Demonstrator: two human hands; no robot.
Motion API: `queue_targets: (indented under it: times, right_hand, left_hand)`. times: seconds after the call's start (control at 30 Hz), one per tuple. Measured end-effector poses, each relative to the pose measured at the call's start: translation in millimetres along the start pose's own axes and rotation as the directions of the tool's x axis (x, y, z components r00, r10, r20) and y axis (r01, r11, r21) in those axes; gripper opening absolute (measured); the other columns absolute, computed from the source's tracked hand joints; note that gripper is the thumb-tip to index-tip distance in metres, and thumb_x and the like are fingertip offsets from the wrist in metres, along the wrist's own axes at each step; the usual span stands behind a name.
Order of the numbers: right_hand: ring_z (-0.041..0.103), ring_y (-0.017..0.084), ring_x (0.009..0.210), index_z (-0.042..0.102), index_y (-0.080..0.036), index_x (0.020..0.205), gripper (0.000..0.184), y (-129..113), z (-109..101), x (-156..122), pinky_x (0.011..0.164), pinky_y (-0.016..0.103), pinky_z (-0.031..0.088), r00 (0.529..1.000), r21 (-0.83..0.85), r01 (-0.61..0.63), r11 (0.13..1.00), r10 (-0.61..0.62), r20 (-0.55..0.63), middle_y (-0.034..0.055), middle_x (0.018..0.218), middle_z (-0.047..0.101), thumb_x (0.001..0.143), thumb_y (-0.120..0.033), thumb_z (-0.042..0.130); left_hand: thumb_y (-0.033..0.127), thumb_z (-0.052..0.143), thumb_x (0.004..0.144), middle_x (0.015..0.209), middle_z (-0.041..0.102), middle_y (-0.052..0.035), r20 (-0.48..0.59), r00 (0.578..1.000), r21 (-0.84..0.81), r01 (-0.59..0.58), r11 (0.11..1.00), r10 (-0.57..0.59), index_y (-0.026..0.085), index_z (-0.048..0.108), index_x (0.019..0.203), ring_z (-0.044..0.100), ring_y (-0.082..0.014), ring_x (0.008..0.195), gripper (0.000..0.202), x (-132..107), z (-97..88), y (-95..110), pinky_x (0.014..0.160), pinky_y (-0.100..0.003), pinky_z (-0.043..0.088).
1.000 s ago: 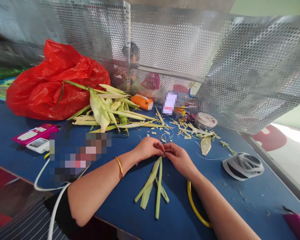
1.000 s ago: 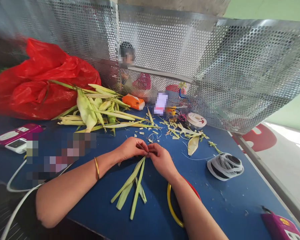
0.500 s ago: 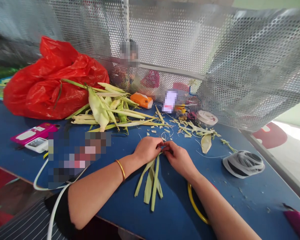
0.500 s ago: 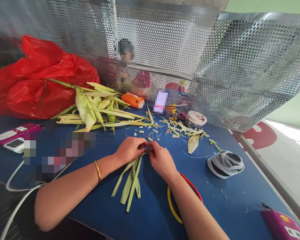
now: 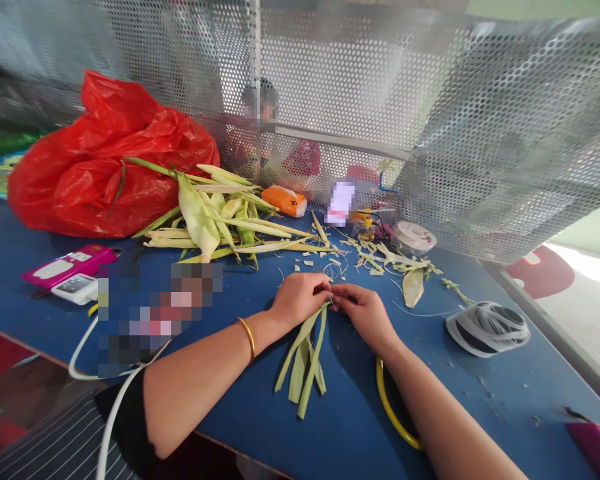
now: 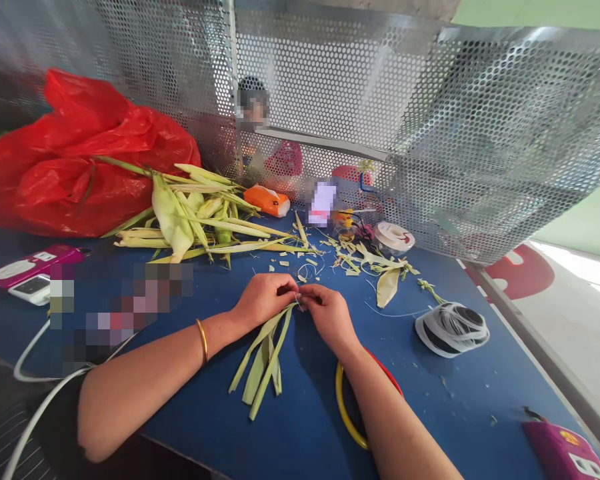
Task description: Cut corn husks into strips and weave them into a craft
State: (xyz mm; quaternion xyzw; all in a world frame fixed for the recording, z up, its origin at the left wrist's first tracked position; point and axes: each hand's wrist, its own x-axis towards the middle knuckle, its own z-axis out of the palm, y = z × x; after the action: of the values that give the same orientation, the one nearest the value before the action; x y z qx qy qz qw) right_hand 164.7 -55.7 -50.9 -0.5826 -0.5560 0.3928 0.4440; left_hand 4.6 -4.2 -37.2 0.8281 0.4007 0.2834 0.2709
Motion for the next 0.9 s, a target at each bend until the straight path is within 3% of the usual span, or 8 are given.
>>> queue_targets:
  times: [0.2, 0.47, 0.67, 0.9]
  right_hand:
    - [0.061, 0.017, 0.069, 0.074, -0.019, 0.080, 0.020, -2, 2, -2, 0.070, 0.031, 0.047, 0.999, 0.096, -0.053, 0.994, 0.054, -0.008, 0.0014, 0.073, 0.071, 0.068, -0.035, 0.068]
    - [0.052, 0.014, 0.060, 0.065, -0.020, 0.068, 0.019, -4, 2, -2, 0.060, 0.027, 0.039, 0.998, 0.067, -0.024, 0.997, 0.028, -0.054, -0.0020, 0.061, 0.060, 0.070, -0.038, 0.068]
    - [0.055, 0.016, 0.061, 0.059, -0.021, 0.068, 0.026, -6, -1, -1, 0.061, 0.028, 0.040, 0.995, 0.039, -0.013, 0.999, 0.017, -0.100, -0.0012, 0.061, 0.061, 0.072, -0.046, 0.067]
    - [0.057, 0.017, 0.062, 0.058, -0.021, 0.066, 0.029, -9, -8, -1, 0.062, 0.029, 0.041, 0.995, 0.086, -0.060, 0.994, 0.066, -0.072, -0.0019, 0.058, 0.060, 0.067, -0.047, 0.071]
  left_hand:
    - [0.021, 0.064, 0.078, 0.078, 0.073, 0.0001, -0.058, 0.998, -0.012, -0.019, 1.000, 0.019, 0.022, 0.072, 0.078, 0.062, -0.0142, 0.071, 0.008, -1, -0.1, 2, 0.065, -0.023, 0.038]
    - [0.019, 0.066, 0.076, 0.075, 0.073, 0.0021, -0.101, 0.994, -0.044, -0.041, 0.998, 0.037, 0.022, 0.071, 0.075, 0.062, -0.0125, 0.068, 0.006, -1, 0.8, 2, 0.063, -0.022, 0.038]
    - [0.023, 0.062, 0.082, 0.079, 0.074, 0.0014, -0.060, 0.998, -0.059, -0.028, 0.998, 0.025, 0.022, 0.073, 0.079, 0.064, -0.0141, 0.073, 0.012, 1, -2.2, -1, 0.066, -0.023, 0.039]
    - [0.028, 0.055, 0.085, 0.075, 0.072, -0.0013, -0.075, 0.985, 0.055, 0.158, 0.986, -0.154, 0.021, 0.070, 0.077, 0.061, -0.0167, 0.068, 0.018, 6, -5.7, -7, 0.059, -0.027, 0.033]
